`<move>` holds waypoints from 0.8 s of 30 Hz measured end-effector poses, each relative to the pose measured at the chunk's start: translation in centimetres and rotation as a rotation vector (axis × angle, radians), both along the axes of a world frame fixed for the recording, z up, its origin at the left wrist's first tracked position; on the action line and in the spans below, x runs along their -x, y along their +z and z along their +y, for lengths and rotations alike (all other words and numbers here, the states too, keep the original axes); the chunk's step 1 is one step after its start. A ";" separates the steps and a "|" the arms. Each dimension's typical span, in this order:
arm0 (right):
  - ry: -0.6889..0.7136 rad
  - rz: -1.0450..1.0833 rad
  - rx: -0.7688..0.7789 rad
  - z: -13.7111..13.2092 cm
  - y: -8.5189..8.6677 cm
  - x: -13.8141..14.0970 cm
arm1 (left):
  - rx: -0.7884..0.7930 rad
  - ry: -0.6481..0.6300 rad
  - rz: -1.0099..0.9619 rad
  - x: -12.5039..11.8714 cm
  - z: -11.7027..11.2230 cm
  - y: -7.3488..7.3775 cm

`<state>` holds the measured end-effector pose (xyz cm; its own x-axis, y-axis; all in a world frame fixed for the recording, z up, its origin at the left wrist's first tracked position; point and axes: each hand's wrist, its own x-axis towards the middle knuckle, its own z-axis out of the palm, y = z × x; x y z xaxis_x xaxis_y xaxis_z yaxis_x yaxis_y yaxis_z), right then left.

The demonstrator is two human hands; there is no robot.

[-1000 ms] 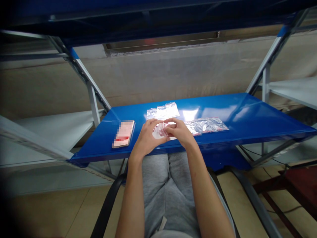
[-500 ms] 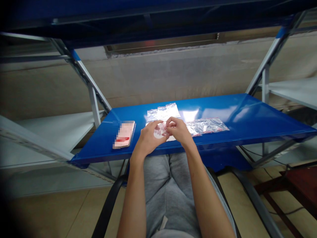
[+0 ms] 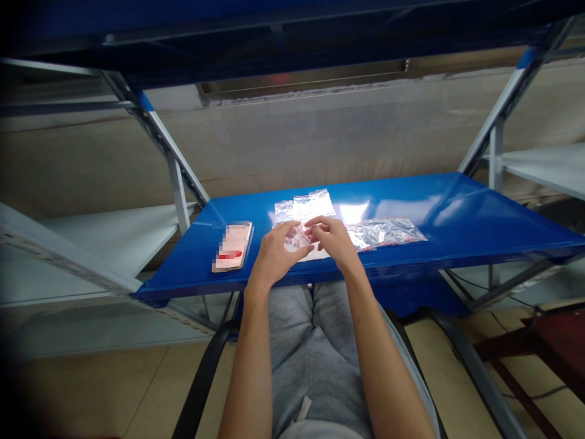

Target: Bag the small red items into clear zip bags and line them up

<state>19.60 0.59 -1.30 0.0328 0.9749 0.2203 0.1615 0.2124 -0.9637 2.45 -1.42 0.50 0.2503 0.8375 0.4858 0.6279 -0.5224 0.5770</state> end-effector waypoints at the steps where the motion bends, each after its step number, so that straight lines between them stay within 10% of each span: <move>1: -0.114 -0.066 -0.020 0.3 -0.4 -0.2 | 0.002 0.018 0.005 0.1 0.0 0.0; 5: -0.400 -0.466 -0.089 1.5 -2.1 -1.0 | 0.010 0.081 0.007 0.6 0.1 -0.2; 24: -0.444 -0.865 -0.032 1.3 -2.9 -0.6 | 0.062 0.091 0.047 2.1 0.2 -0.9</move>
